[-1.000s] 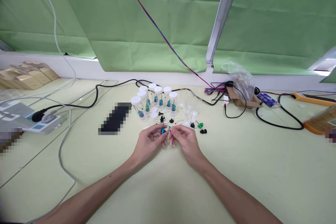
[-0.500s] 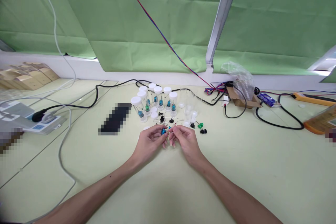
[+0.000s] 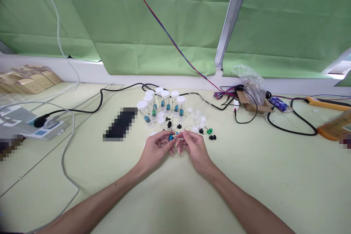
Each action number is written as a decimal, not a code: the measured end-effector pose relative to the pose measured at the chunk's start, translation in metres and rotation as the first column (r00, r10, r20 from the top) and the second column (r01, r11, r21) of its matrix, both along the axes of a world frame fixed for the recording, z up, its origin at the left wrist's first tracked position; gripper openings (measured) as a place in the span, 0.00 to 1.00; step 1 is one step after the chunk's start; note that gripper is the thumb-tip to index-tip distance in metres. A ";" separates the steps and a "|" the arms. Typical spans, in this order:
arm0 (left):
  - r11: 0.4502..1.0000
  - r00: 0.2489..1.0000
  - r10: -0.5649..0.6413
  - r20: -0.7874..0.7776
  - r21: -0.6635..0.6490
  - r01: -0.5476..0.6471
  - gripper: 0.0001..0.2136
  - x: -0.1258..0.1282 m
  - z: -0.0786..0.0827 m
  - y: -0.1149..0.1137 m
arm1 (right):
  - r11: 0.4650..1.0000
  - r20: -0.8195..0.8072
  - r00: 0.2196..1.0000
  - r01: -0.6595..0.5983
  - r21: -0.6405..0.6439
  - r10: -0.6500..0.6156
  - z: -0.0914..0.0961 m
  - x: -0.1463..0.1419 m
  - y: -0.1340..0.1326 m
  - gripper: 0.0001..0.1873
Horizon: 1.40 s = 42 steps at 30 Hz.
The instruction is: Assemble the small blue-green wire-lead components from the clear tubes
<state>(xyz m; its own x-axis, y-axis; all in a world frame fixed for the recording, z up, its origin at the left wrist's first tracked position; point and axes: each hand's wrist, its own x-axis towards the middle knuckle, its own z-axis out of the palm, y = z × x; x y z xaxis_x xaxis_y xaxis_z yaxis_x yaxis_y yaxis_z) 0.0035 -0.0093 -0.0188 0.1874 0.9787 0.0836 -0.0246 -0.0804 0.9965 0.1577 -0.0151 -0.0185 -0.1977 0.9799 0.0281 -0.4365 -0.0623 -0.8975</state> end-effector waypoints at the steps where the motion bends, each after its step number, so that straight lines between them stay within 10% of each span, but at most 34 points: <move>1: 1.000 1.000 -0.001 0.004 -0.001 0.001 0.13 0.000 0.000 0.000 | 1.000 -0.008 1.000 -0.003 -0.008 0.003 0.000 0.000 0.000 0.18; 14: 1.000 1.000 -0.008 0.025 0.002 0.008 0.13 0.000 -0.001 0.000 | 1.000 -0.014 1.000 0.001 -0.017 -0.001 -0.001 0.000 0.001 0.17; 25: 0.999 1.000 0.029 0.001 -0.020 -0.029 0.13 0.001 0.003 0.000 | 0.952 0.243 0.930 0.228 0.204 -0.275 0.004 0.000 -0.003 0.12; 42: 0.998 0.999 0.043 0.024 -0.038 -0.042 0.13 0.001 0.007 -0.001 | 0.840 0.391 0.823 0.175 0.514 -0.412 -0.003 0.008 -0.001 0.06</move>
